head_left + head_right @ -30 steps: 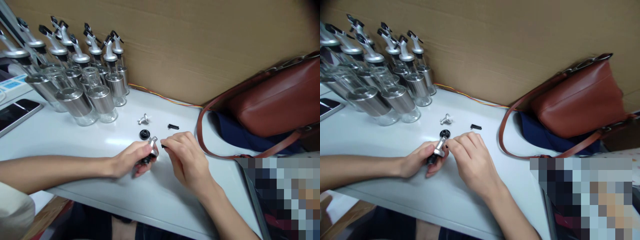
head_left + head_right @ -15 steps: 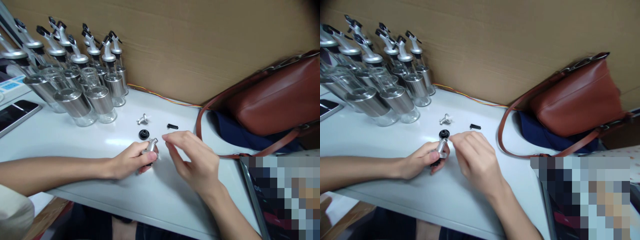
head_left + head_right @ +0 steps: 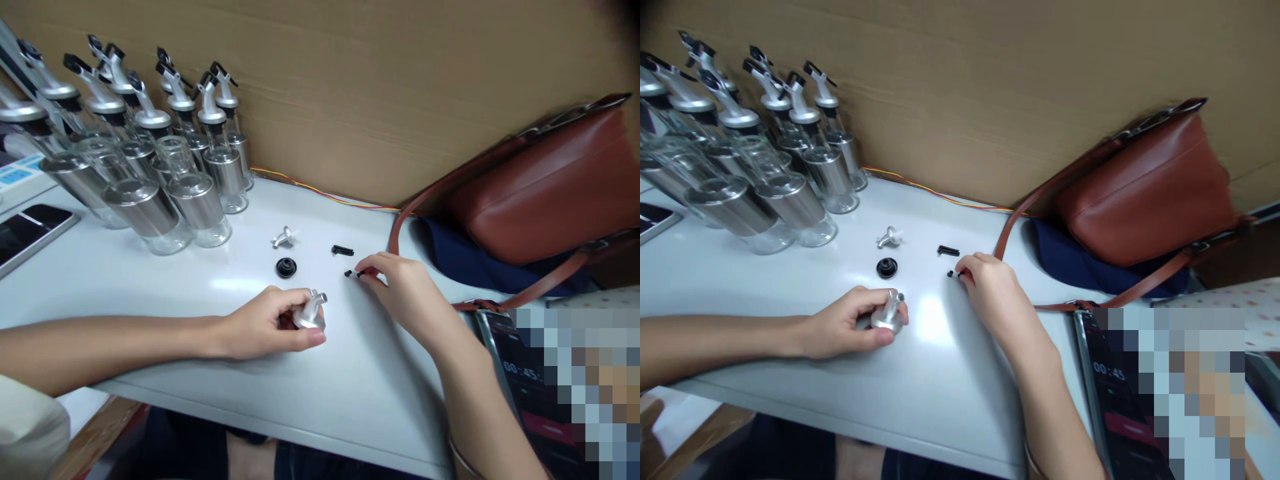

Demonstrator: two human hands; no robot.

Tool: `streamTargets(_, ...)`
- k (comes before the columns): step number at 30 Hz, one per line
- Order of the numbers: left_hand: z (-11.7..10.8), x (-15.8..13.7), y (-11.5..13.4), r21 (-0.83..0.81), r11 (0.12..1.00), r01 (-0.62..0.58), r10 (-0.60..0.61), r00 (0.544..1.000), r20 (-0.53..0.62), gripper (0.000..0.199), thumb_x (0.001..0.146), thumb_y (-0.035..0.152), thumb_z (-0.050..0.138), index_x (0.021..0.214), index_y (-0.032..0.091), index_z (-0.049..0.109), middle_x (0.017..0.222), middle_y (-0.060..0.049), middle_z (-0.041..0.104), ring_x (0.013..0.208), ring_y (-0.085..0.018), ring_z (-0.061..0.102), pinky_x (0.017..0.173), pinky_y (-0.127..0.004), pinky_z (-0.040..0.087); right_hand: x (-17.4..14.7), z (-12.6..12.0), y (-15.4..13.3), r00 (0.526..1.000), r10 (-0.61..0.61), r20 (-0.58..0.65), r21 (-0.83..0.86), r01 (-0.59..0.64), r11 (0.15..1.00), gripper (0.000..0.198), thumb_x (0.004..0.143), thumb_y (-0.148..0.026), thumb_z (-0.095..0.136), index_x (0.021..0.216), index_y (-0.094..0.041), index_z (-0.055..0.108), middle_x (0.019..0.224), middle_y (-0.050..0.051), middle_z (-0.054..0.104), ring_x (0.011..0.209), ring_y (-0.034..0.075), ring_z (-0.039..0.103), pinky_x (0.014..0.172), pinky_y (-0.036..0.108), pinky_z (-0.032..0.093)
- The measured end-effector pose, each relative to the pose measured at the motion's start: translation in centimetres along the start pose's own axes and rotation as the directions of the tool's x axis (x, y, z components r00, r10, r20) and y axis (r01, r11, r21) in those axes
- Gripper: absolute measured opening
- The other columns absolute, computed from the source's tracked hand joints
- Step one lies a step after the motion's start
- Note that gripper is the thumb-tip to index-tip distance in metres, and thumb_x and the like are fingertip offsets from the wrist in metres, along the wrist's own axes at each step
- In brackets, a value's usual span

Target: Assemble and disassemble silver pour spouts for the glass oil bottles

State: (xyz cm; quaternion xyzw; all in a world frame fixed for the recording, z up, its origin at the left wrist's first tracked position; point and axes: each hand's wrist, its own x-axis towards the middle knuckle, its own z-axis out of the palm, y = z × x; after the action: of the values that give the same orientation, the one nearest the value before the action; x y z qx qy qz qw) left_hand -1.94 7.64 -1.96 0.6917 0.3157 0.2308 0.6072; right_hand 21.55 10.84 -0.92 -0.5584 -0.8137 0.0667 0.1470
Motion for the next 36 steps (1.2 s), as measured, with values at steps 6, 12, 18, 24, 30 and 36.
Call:
streamTargets(6,0.1,-0.1,0.1,0.001,1.0,0.026,-0.026,1.0,0.003,0.025,0.078,0.039,0.061,0.084,0.016,0.054,0.064,0.005,0.044,0.055,-0.008,0.034,0.053,-0.02,0.033,0.0,0.1,-0.4,0.995,0.071,0.073,-0.012,-0.071,0.997,0.022,0.077,-0.004,0.055,0.086,-0.018,0.068,0.078,0.004,0.072,0.071,0.02,0.068,0.066,0.029,0.05)
streamTargets(12,0.0,0.0,0.0,0.008,1.0,0.005,-0.005,1.0,0.002,0.023,0.079,0.037,0.06,0.086,0.016,0.054,0.065,0.005,0.043,0.055,-0.008,0.034,0.054,-0.02,0.033,0.0,0.0,-1.0,0.98,0.134,0.148,0.065,-0.145,0.987,0.034,0.077,-0.003,0.057,0.108,-0.015,0.065,0.094,0.008,0.073,0.081,0.022,0.069,0.076,0.034,0.053)
streamTargets(18,0.0,0.0,0.1,0.019,1.0,0.013,-0.013,1.0,0.0,0.024,0.079,0.037,0.059,0.086,0.015,0.054,0.064,0.006,0.041,0.055,-0.008,0.033,0.053,-0.02,0.032,-0.1,0.4,-1.3,0.99,0.029,0.136,0.043,-0.035,0.998,0.026,0.08,-0.005,0.055,0.101,-0.014,0.067,0.099,0.009,0.068,0.08,0.021,0.067,0.077,0.035,0.051)
streamTargets(24,-0.1,0.0,0.2,0.04,0.999,0.004,-0.004,1.0,0.005,0.025,0.08,0.038,0.057,0.088,0.014,0.055,0.065,0.005,0.041,0.057,-0.008,0.035,0.053,-0.02,0.032,-0.2,0.6,-1.5,0.99,0.022,0.14,0.072,-0.032,0.997,0.015,0.083,-0.01,0.056,0.092,-0.015,0.067,0.092,0.007,0.066,0.078,0.02,0.065,0.075,0.031,0.049)
streamTargets(30,-0.2,-0.1,-0.6,-0.045,0.999,-0.014,0.014,1.0,-0.002,0.036,0.088,0.05,0.045,0.08,0.016,0.05,0.06,0.005,0.042,0.051,-0.008,0.038,0.049,-0.022,0.031,-0.1,-0.1,-2.1,1.0,-0.006,-0.027,-0.021,0.006,1.0,0.018,0.091,-0.028,0.053,0.085,-0.015,0.063,0.083,0.008,0.065,0.069,0.02,0.059,0.065,0.031,0.042)
streamTargets(36,-0.2,0.1,-0.7,0.018,0.996,-0.09,0.09,0.996,-0.005,0.041,0.083,0.055,0.054,0.07,0.017,0.044,0.058,0.007,0.034,0.051,-0.007,0.028,0.048,-0.021,0.024,-0.7,-1.2,-4.8,0.945,-0.243,-0.217,0.315,0.304,0.899,0.031,0.099,-0.036,0.038,0.083,-0.018,0.056,0.073,0.003,0.062,0.065,0.014,0.056,0.064,0.025,0.041)
